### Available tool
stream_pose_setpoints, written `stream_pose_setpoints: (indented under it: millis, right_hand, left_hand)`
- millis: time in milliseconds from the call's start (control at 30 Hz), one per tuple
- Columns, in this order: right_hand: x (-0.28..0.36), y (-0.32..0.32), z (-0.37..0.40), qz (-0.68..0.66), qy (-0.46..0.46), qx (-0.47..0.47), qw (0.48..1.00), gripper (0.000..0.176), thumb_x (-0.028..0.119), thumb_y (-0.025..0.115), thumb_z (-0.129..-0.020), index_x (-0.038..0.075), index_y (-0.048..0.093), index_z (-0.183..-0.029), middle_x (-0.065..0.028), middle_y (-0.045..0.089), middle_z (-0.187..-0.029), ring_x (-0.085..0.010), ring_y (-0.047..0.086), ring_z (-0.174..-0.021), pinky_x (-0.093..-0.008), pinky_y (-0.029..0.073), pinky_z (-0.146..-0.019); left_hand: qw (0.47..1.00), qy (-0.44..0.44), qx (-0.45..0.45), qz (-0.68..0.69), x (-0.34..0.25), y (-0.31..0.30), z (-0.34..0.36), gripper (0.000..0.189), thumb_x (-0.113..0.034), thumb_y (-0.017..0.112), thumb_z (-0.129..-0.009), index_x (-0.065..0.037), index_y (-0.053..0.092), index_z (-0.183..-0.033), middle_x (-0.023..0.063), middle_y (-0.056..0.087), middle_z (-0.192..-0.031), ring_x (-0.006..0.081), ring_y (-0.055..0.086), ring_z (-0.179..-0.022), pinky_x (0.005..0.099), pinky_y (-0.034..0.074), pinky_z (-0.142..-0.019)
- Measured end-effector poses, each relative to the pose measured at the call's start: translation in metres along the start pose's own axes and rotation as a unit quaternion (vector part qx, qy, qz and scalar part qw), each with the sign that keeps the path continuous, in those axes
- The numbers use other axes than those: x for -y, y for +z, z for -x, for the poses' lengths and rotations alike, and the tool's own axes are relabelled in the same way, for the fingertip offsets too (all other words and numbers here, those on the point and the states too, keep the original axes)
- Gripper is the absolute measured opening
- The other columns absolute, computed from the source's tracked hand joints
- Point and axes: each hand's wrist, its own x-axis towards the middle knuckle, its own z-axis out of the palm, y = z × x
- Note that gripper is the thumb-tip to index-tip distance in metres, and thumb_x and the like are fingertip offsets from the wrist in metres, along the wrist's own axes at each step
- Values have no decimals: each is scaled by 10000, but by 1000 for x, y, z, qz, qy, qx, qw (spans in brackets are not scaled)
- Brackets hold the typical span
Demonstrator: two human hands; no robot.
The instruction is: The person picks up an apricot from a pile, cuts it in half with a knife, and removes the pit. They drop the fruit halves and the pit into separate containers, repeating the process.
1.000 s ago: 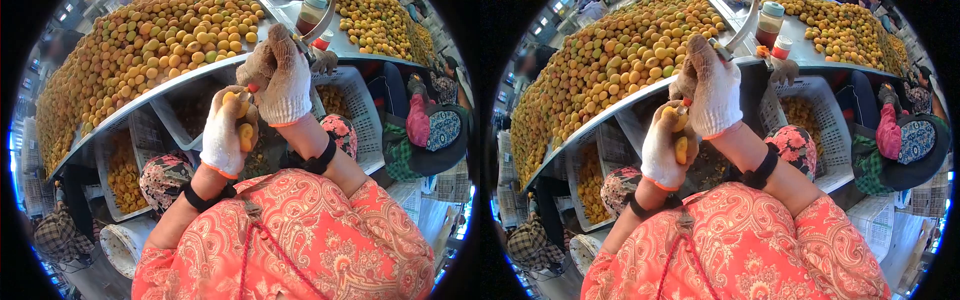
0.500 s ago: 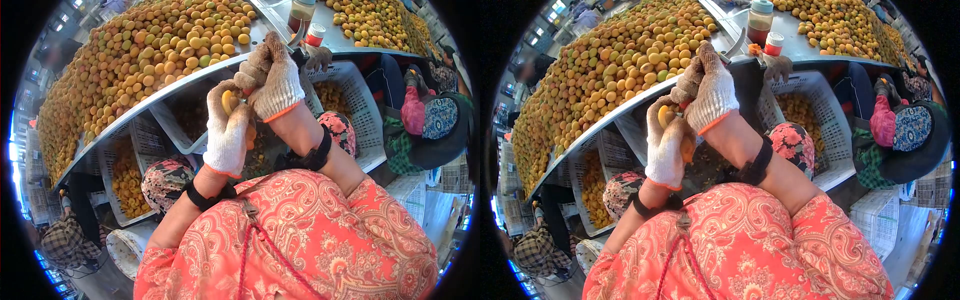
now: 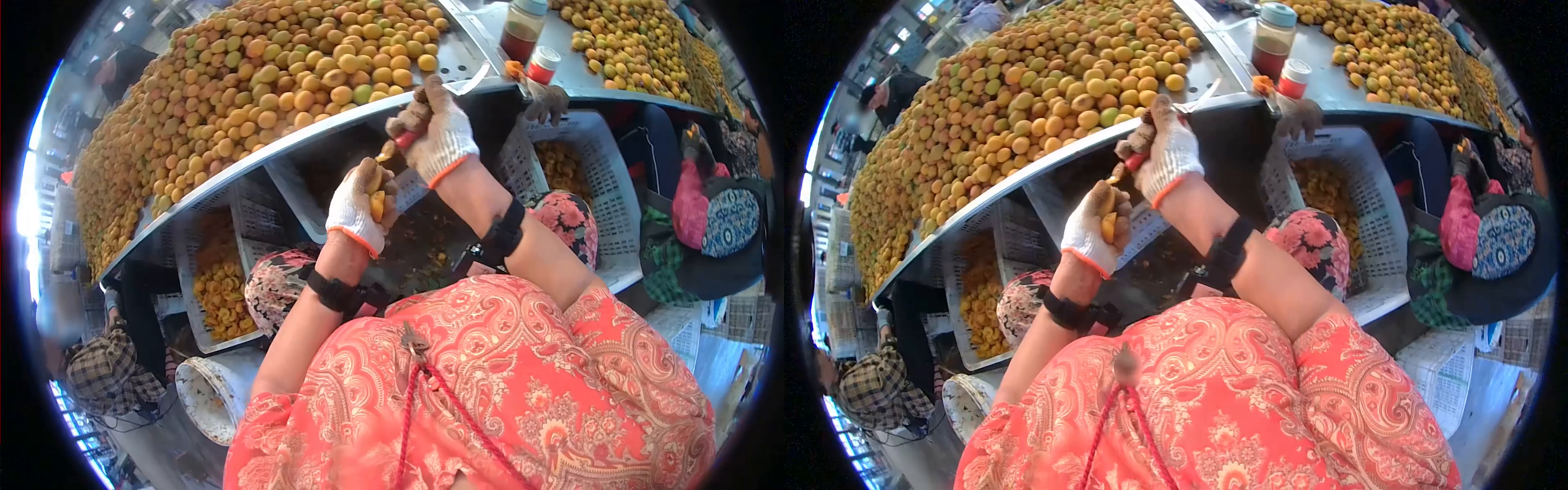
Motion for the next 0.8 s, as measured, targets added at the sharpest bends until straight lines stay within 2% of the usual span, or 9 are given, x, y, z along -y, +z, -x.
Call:
stream_pose_setpoints:
  millis: [67, 100, 267, 467, 567, 633, 733, 767, 800]
  right_hand:
    - [0, -5, 0, 112, -71, 10, 991, 214, 257, 664, -959, 116, 530, -872, -1, 471, -601, -151, 435, -421, -358, 455, -429]
    - [3, -7, 5, 182, -79, 14, 980, 260, 318, 687, -940, 112, 559, -847, 8, 456, -613, -161, 447, -507, -372, 466, -558]
    - [6, -14, 13, 233, -85, 31, 968, 173, 225, 690, -937, 87, 586, -924, -2, 519, -674, -154, 506, -550, -379, 494, -577]
    - [1, -2, 30, 281, -87, 63, 954, 125, 167, 674, -926, 83, 582, -932, -11, 535, -626, -169, 546, -496, -319, 472, -480]
    - [9, -10, 30, 277, -70, 82, 955, 105, 159, 661, -925, 95, 579, -915, -1, 526, -624, -165, 538, -493, -328, 472, -475]
    - [20, -6, 44, 278, -53, 54, 958, 109, 146, 662, -924, 105, 561, -915, 16, 499, -635, -135, 494, -477, -336, 488, -479]
    - [39, -20, 38, 259, -48, 28, 964, 122, 149, 650, -935, 110, 534, -931, 24, 477, -648, -119, 488, -481, -346, 510, -466]
    - [44, -19, 40, 292, -50, 2, 955, 127, 164, 623, -957, 110, 508, -958, 10, 474, -669, -122, 507, -483, -356, 524, -442]
    - [46, -21, 39, 287, -53, 2, 956, 127, 164, 623, -957, 110, 508, -958, 10, 474, -669, -122, 507, -483, -356, 524, -442]
  left_hand:
    - [1000, -17, -25, 10, -9, -13, 0, 224, -324, 610, -969, -102, 632, -991, 52, 638, -819, 119, 544, -525, 229, 359, -412]
    - [1000, 18, 22, 1, -12, -17, 3, 228, -313, 610, -969, -99, 629, -1044, 57, 640, -832, 118, 545, -542, 229, 356, -420]
    - [987, 97, 131, -5, -29, -26, 19, 365, -321, 629, -961, -76, 577, -1227, 74, 617, -866, 117, 510, -572, 234, 340, -464]
    - [981, 104, 165, 24, -63, -41, 46, 430, -431, 562, -980, -29, 627, -1116, 58, 600, -832, 113, 485, -563, 230, 322, -465]
    - [984, 139, 103, -48, -89, -62, 65, 443, -456, 499, -997, -50, 631, -1114, 34, 607, -779, 112, 504, -554, 233, 334, -449]
    - [966, 201, -75, -145, -113, -82, 75, 270, -304, 554, -970, -67, 681, -984, 11, 588, -758, 110, 519, -555, 238, 356, -439]
    - [836, 351, -239, -347, -153, -174, 67, 225, -191, 602, -938, -11, 702, -1031, 65, 697, -937, 159, 638, -781, 294, 522, -715]
    - [723, 325, -320, -518, -176, -221, 67, 253, -197, 630, -904, -3, 709, -1046, 125, 713, -1047, 229, 672, -880, 334, 524, -829]
    - [535, 249, -425, -687, -192, -211, 86, 270, -206, 649, -867, -10, 715, -1040, 170, 706, -1066, 273, 675, -933, 360, 520, -847]
